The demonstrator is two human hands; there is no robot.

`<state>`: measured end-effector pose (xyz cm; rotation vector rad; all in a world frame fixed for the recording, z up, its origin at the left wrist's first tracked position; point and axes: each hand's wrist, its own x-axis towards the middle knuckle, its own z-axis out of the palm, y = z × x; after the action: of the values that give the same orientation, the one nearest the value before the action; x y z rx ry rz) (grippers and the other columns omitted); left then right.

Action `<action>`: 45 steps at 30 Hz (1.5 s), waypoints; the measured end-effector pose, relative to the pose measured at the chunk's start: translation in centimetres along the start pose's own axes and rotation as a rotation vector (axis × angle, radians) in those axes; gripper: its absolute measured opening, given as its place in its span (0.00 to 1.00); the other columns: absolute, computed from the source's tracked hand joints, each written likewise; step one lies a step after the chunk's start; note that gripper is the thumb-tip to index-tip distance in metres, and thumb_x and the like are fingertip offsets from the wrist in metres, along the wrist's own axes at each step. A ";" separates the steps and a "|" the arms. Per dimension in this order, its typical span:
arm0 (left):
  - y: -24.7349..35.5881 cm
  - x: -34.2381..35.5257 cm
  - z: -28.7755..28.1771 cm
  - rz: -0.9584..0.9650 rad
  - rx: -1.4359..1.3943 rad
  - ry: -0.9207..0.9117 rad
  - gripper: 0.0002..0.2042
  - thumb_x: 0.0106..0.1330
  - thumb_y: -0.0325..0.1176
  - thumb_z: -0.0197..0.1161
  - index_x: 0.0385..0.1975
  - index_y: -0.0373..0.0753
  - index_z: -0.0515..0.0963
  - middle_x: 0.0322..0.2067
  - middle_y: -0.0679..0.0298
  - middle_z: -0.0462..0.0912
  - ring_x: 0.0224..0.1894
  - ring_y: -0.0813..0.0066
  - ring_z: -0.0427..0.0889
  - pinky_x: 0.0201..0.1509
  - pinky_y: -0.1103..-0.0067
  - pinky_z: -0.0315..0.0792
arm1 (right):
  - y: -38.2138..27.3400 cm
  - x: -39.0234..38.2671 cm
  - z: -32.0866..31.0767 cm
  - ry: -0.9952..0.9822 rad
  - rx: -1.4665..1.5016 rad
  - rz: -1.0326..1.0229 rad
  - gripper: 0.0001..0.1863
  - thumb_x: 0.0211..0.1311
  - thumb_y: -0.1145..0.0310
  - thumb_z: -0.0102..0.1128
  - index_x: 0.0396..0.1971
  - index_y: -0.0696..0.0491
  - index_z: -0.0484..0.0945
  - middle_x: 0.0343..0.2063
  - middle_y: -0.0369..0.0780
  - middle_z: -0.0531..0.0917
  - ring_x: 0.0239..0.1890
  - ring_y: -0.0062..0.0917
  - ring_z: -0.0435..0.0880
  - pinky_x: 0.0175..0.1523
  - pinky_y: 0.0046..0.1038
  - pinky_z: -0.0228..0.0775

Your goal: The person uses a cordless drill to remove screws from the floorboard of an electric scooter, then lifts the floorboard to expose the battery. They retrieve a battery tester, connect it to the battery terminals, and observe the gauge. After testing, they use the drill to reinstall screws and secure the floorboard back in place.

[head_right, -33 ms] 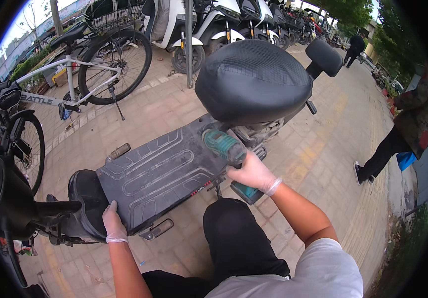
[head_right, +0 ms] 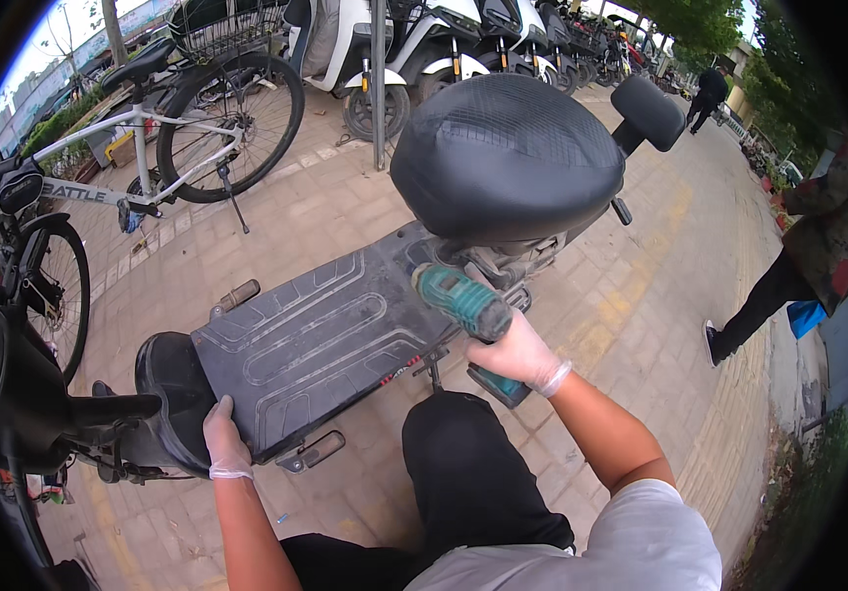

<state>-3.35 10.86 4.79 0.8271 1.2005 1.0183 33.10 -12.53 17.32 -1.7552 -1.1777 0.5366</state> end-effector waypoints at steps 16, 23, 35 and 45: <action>0.7 -0.2 1.5 0.097 0.100 0.077 0.24 0.80 0.43 0.50 0.56 0.22 0.75 0.51 0.54 0.82 0.50 0.67 0.79 0.60 0.74 0.70 | 33.5 -23.0 0.9 -0.207 -0.981 0.920 0.50 0.58 0.72 0.59 0.77 0.52 0.41 0.60 0.55 0.71 0.47 0.48 0.84 0.49 0.43 0.79; 0.8 0.1 0.6 0.149 0.247 0.122 0.22 0.78 0.42 0.52 0.47 0.24 0.80 0.42 0.56 0.85 0.43 0.68 0.81 0.52 0.73 0.72 | 39.5 -22.6 1.5 -0.214 -0.791 0.833 0.35 0.71 0.59 0.53 0.73 0.53 0.55 0.60 0.53 0.75 0.55 0.43 0.82 0.59 0.41 0.74; 0.9 -1.7 -0.7 0.308 0.362 0.237 0.24 0.76 0.45 0.51 0.45 0.24 0.80 0.38 0.43 0.85 0.43 0.48 0.83 0.51 0.67 0.72 | 26.4 3.7 0.8 0.133 0.187 0.077 0.32 0.78 0.53 0.49 0.70 0.63 0.63 0.72 0.44 0.66 0.73 0.30 0.62 0.77 0.30 0.47; 4.6 -4.7 -1.9 0.359 0.416 0.225 0.25 0.77 0.46 0.52 0.45 0.23 0.80 0.34 0.50 0.85 0.40 0.60 0.82 0.50 0.70 0.72 | 27.6 6.7 0.6 -0.112 0.082 0.047 0.34 0.76 0.53 0.52 0.71 0.61 0.62 0.71 0.45 0.66 0.73 0.31 0.61 0.76 0.31 0.46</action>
<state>-6.27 8.04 10.27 1.3155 1.5192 1.1915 48.94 -9.45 -6.03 -1.7047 -1.1773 0.7094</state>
